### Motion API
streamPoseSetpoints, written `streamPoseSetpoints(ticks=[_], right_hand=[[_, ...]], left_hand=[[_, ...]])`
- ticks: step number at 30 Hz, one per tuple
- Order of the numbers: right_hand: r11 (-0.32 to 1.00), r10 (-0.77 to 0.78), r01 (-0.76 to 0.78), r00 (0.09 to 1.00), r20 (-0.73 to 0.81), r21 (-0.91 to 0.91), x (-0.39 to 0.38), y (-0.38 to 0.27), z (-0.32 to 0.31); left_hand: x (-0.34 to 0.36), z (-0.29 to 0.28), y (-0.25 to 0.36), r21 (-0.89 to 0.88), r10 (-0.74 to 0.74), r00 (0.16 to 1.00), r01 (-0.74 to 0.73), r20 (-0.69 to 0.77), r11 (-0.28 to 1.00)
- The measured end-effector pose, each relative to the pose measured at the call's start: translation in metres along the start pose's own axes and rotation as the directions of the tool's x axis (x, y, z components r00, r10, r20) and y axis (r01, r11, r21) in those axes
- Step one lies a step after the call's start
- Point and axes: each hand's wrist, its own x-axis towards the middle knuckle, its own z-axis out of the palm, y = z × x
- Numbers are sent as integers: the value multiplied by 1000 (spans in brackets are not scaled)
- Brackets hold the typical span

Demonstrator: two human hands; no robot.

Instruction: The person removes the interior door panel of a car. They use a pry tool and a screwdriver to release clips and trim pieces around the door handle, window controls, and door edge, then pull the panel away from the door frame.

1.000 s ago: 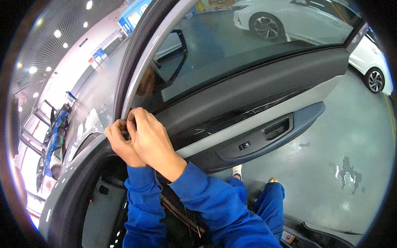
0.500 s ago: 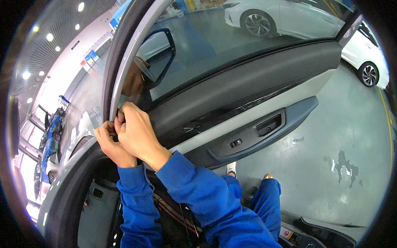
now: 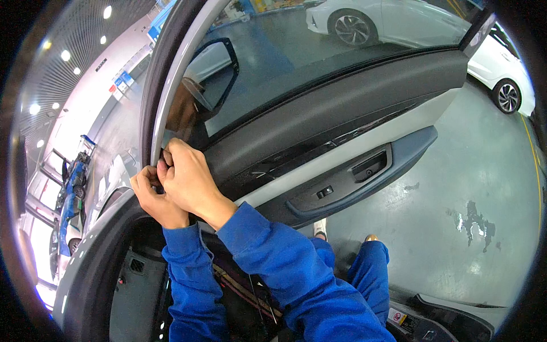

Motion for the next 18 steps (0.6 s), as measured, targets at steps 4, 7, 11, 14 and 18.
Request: streamPoseSetpoints(ticks=[4, 7, 11, 14, 18], right_hand=[[1000, -4, 4, 1000, 9, 26, 0, -2, -2], [999, 23, -23, 1000, -8, -35, 1, -7, -3], [992, -21, 17, 999, -30, -126, 3, 0, -4], [961, -181, 174, 983, -13, -214, 9, 10, -8], [975, -196, 204, 976, 95, -88, 15, 10, -20]], left_hand=[[1, 1, 0, -9, 6, 1000, -6, 0, 1000], [4, 0, 6, 12, 14, 1000, -14, -1, 1000], [6, 0, 7, 43, -103, 994, 101, 48, 994], [4, 0, 1, 76, 46, 998, -44, -35, 996], [-41, -28, 1, -53, 106, 966, -121, -235, 991]])
